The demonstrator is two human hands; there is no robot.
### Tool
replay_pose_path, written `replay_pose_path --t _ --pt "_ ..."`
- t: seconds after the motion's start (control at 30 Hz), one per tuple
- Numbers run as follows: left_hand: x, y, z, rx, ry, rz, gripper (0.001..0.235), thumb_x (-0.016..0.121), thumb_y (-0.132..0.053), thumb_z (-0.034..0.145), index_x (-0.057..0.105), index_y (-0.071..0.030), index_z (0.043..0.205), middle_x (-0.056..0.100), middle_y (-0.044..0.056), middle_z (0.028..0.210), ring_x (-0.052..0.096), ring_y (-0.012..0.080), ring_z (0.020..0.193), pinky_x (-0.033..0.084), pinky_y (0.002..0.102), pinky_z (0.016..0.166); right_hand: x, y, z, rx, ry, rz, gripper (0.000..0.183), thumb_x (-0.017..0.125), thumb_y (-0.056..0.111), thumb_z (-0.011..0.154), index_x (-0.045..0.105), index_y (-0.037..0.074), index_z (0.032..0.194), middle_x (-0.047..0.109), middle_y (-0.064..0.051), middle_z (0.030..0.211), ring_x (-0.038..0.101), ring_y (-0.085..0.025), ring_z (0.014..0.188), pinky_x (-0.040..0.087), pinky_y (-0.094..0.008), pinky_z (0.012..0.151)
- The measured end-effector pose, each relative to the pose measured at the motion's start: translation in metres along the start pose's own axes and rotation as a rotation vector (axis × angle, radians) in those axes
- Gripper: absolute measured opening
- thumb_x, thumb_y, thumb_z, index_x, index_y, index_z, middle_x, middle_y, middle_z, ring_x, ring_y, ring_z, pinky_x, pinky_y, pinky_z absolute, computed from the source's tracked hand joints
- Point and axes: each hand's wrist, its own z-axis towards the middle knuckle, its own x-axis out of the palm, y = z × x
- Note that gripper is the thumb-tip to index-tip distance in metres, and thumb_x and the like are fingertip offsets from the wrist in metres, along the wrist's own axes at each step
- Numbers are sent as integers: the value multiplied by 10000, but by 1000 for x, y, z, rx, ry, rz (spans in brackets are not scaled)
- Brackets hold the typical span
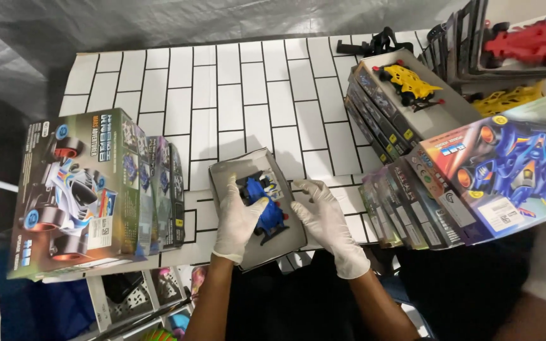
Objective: The person assembles a blue toy car chassis on a tiled table, using pliers to manipulate small parts and attaching wheels. They handle multiple toy boxes and components, organizing them while working on the assembly.
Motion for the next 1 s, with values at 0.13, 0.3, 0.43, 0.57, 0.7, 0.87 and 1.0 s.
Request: replay_pose_path --t 0.13,0.3,0.43,0.57,0.7,0.87,1.0 --pt "0 0 -3 188 -61 203 901 843 -350 792 415 33 1485 527 334 1407 521 446 1330 465 532 1100 2 -16 -3 38 13 -13 435 766 275 908 661 152 1312 610 -212 1328 658 -403 1173 564 -477 984" --pt "0 -8 -11 387 -227 380 708 782 -371 841 552 35 1373 576 286 1341 545 442 1287 491 509 1050 4 -40 -2 84 12 -26 409 789 265 886 686 186 1274 649 -166 1252 691 -370 1107 579 -464 960" --pt "8 -13 -8 575 -383 402 632 821 -363 793 628 -47 1306 643 178 1215 602 373 1199 525 457 984 5 -56 -4 114 31 -27 377 788 287 884 687 174 1229 698 -153 1148 712 -358 1036 588 -472 924" --pt "4 -54 -25 669 -325 123 519 828 -270 812 644 -93 1264 674 88 1189 543 314 1211 435 407 1071 15 -86 -2 92 5 5 360 788 282 885 703 171 1217 690 -175 1227 700 -388 1081 584 -481 950" --pt "3 -153 -54 314 108 -410 648 738 -223 876 472 -142 1461 559 189 1433 646 340 1212 592 412 973 19 -99 -4 -2 -31 -11 351 785 300 884 705 181 1205 676 -164 1232 667 -386 1149 561 -464 996" --pt "72 -254 -8 518 491 -825 914 690 -150 823 202 -1 1581 393 339 1464 415 424 1417 496 490 1063 29 -114 -5 -36 -58 -68 370 793 260 851 714 144 1194 681 -206 1227 624 -428 1212 507 -523 1054" --pt "105 -344 23 455 442 -209 531 459 -324 734 444 -104 1216 666 80 1233 605 361 1164 389 508 937 22 -117 -1 -182 -31 -17 379 644 269 946 670 99 1284 650 -151 1365 588 -317 1284 421 -424 1112"
